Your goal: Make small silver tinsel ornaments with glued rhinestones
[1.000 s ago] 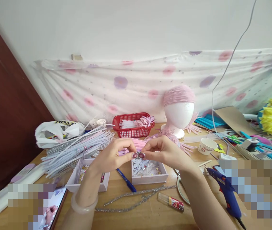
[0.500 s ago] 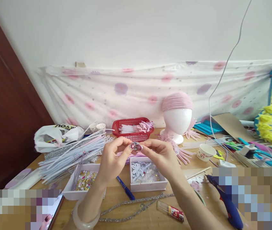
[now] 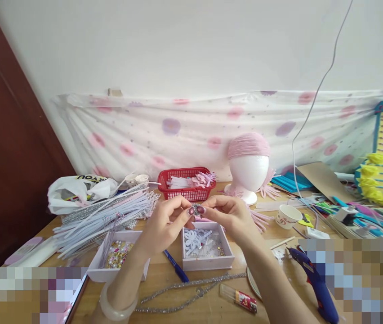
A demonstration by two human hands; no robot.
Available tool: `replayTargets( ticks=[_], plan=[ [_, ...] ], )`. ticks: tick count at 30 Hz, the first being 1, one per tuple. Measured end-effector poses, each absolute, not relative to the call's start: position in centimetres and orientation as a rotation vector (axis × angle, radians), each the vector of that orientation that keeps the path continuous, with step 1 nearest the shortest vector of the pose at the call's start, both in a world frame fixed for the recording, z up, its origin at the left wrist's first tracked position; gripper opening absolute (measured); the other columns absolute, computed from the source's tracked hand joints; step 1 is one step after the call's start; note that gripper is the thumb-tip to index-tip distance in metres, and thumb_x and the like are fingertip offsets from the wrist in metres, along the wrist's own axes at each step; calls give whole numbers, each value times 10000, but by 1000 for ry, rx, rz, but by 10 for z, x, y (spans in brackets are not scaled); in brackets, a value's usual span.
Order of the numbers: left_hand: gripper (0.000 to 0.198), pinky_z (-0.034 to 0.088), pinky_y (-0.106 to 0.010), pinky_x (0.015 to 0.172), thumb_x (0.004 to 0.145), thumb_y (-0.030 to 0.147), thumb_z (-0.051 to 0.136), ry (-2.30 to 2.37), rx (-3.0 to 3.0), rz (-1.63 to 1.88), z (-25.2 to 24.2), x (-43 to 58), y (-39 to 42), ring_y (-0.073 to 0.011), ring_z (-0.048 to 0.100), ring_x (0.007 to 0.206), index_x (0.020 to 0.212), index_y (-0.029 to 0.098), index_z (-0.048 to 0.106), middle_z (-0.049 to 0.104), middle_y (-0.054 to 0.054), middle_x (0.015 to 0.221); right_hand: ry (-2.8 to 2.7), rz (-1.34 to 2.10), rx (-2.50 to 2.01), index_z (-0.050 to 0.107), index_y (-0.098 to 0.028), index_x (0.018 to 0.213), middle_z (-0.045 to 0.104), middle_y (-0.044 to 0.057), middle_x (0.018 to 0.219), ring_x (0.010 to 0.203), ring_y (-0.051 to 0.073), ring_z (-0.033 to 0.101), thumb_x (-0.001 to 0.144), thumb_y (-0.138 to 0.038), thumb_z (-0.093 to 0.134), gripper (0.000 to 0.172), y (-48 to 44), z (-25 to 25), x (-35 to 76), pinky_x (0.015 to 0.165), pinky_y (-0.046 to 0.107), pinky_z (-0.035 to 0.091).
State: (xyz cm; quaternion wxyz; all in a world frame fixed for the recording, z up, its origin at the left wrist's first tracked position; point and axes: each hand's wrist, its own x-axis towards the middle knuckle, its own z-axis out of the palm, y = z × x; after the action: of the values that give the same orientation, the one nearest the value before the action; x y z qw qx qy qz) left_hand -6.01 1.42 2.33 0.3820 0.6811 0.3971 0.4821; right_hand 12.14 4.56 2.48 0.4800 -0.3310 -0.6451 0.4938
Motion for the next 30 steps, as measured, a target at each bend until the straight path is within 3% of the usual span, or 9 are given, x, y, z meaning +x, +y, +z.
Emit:
replayTargets(
  ticks=[2,5,10,17,22,30],
  plan=[
    [168,535,-265,648,915,319,580,995,1855,1061,27,-68,14,-167,676,691,831,177,614,667,-23,735,-1656,1279,-865,763,-171,682,709,19,649,604,126,588,705,-369,829,210,48,28,129,583,251,443],
    [212,453,-231,547,918,280,522,978,1992,910,29,-74,14,-122,584,563,734,182,556,574,15,657,-1713,1390,-893,766,-160,682,712,24,638,573,119,592,666,-360,853,218,50,29,134,541,238,439],
    [251,308,-231,514,901,235,485,1014,2210,1016,31,-74,15,-107,403,561,655,186,499,456,34,598,-1748,1464,-794,808,-174,772,769,44,751,656,143,663,691,-375,849,221,55,24,136,623,263,517],
    [235,366,-222,456,935,297,476,975,1960,1166,25,-70,14,-105,459,458,729,197,527,467,50,545,-1758,1326,-784,821,-193,774,768,38,742,650,136,638,762,-408,796,217,49,28,131,629,268,495],
    [232,467,-232,519,933,315,515,937,1864,1118,23,-70,13,-119,546,521,740,189,542,529,26,617,-1712,1331,-732,827,-215,729,751,21,698,642,132,614,722,-358,820,143,45,33,129,612,252,462],
    [216,411,-217,518,922,294,539,791,1971,842,29,-80,14,-107,546,530,741,177,562,553,22,616,-2008,1418,-705,831,-207,739,764,37,700,635,143,627,743,-333,790,132,50,33,139,618,266,468]
  ],
)
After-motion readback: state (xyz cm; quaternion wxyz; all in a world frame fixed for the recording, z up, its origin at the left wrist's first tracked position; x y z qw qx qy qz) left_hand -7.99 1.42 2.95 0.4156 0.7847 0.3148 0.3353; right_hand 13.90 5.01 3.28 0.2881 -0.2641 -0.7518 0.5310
